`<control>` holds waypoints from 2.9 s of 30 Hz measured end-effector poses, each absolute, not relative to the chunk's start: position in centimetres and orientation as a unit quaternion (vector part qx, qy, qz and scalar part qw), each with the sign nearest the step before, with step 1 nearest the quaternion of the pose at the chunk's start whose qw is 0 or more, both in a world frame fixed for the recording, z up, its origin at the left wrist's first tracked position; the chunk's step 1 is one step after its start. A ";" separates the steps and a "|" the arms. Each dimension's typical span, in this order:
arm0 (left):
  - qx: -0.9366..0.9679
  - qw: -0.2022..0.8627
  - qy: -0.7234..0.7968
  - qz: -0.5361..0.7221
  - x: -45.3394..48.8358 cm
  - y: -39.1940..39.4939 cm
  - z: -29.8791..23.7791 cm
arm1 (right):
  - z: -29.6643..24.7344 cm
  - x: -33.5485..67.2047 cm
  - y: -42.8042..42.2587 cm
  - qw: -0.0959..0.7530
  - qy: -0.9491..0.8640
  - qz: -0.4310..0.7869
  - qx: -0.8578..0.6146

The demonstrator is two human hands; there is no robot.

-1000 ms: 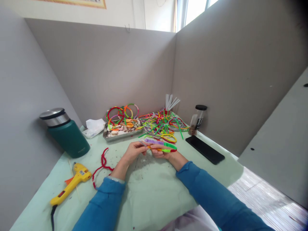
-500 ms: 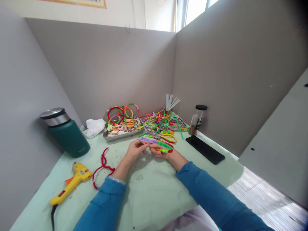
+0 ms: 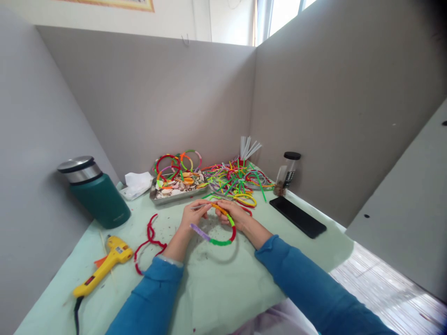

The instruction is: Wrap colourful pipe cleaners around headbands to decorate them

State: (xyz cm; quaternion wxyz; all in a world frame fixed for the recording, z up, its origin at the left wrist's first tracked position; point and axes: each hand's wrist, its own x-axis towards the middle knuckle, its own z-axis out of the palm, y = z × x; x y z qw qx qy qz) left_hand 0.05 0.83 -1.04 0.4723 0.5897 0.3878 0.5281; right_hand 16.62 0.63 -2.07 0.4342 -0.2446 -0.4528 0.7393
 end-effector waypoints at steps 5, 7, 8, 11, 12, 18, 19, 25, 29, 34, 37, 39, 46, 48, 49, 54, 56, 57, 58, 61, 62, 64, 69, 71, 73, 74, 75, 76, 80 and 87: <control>0.563 0.491 0.397 0.533 0.1 0.8 -0.9 | -2.1 16.6 0.6 0.438 -0.450 0.738 -0.247; 0.550 0.498 0.399 0.539 0.2 0.9 -0.9 | -2.2 16.6 0.7 0.435 -0.457 0.735 -0.249; 0.545 0.501 0.398 0.542 0.3 0.9 -1.0 | -2.2 16.6 0.7 0.433 -0.460 0.734 -0.250; 0.535 0.509 0.390 0.550 0.4 1.1 -1.3 | -2.3 16.6 0.7 0.434 -0.465 0.730 -0.251; 0.533 0.513 0.389 0.550 0.3 1.2 -1.3 | -2.4 16.6 0.7 0.437 -0.465 0.728 -0.251; 0.505 0.541 0.382 0.553 0.4 0.9 -1.0 | -2.3 16.5 0.6 0.437 -0.478 0.722 -0.245; 0.504 0.543 0.380 0.554 0.4 0.8 -0.8 | -2.3 16.5 0.5 0.436 -0.478 0.723 -0.242; 0.516 0.536 0.355 0.566 0.7 0.1 -0.3 | -2.0 16.5 0.3 0.426 -0.485 0.725 -0.239; 0.535 0.505 0.375 0.564 0.8 0.3 -0.6 | -1.7 16.5 0.1 0.419 -0.488 0.721 -0.256; 0.586 0.444 0.422 0.531 0.5 0.6 -0.9 | -1.5 16.5 -0.1 0.418 -0.479 0.724 -0.268; 0.608 0.422 0.419 0.525 0.4 0.6 -0.7 | -1.4 16.5 -0.1 0.423 -0.475 0.726 -0.261; 0.621 0.410 0.412 0.526 0.5 0.6 -0.7 | -1.4 16.6 -0.1 0.424 -0.477 0.726 -0.256; 0.649 0.377 0.382 0.539 0.4 1.4 -2.0 | -1.9 16.6 0.2 0.436 -0.465 0.730 -0.248; 0.656 0.362 0.384 0.540 0.4 1.5 -2.1 | -1.9 16.6 0.3 0.439 -0.465 0.727 -0.250; 0.658 0.354 0.385 0.542 0.3 1.5 -2.2 | -1.9 16.6 0.3 0.441 -0.466 0.725 -0.251; 0.670 0.315 0.395 0.544 0.2 1.5 -2.1 | -1.9 16.6 0.4 0.453 -0.471 0.712 -0.260; 0.674 0.293 0.403 0.546 0.2 1.5 -2.1 | -1.8 16.6 0.3 0.459 -0.470 0.707 -0.262; 0.677 0.284 0.407 0.544 0.1 1.4 -2.1 | -1.8 16.5 0.3 0.462 -0.470 0.705 -0.264; 0.680 0.276 0.411 0.540 0.1 1.4 -2.0 | -1.8 16.5 0.3 0.463 -0.469 0.703 -0.267; 0.684 0.264 0.429 0.528 0.1 1.3 -1.8 | -1.7 16.5 0.1 0.468 -0.467 0.699 -0.272; 0.681 0.265 0.435 0.527 0.1 1.3 -1.7 | -1.7 16.4 0.1 0.470 -0.468 0.698 -0.272; 0.668 0.275 0.447 0.527 0.2 1.2 -1.6 | -1.8 16.4 0.2 0.474 -0.469 0.694 -0.270; 0.636 0.295 0.466 0.540 0.5 1.1 -1.6 | -1.8 16.4 0.2 0.476 -0.476 0.682 -0.286; 0.626 0.301 0.471 0.543 0.6 1.1 -1.7 | -1.9 16.3 0.3 0.479 -0.479 0.674 -0.295; 0.611 0.317 0.478 0.545 0.6 1.2 -1.7 | -2.0 16.2 0.3 0.482 -0.481 0.667 -0.301; 0.602 0.329 0.480 0.547 0.7 1.3 -1.8 | -2.0 16.2 0.4 0.484 -0.483 0.663 -0.304; 0.593 0.342 0.480 0.550 0.7 1.4 -1.8 | -2.1 16.2 0.4 0.486 -0.485 0.659 -0.307; 0.585 0.354 0.478 0.552 0.7 1.4 -1.8 | -2.1 16.1 0.4 0.488 -0.488 0.654 -0.310; 0.555 0.406 0.469 0.555 0.8 1.5 -1.8 | -2.3 16.0 0.5 0.494 -0.501 0.635 -0.318; 0.515 0.497 0.448 0.535 0.7 1.2 -1.1 | -2.7 15.7 0.7 0.523 -0.513 0.590 -0.340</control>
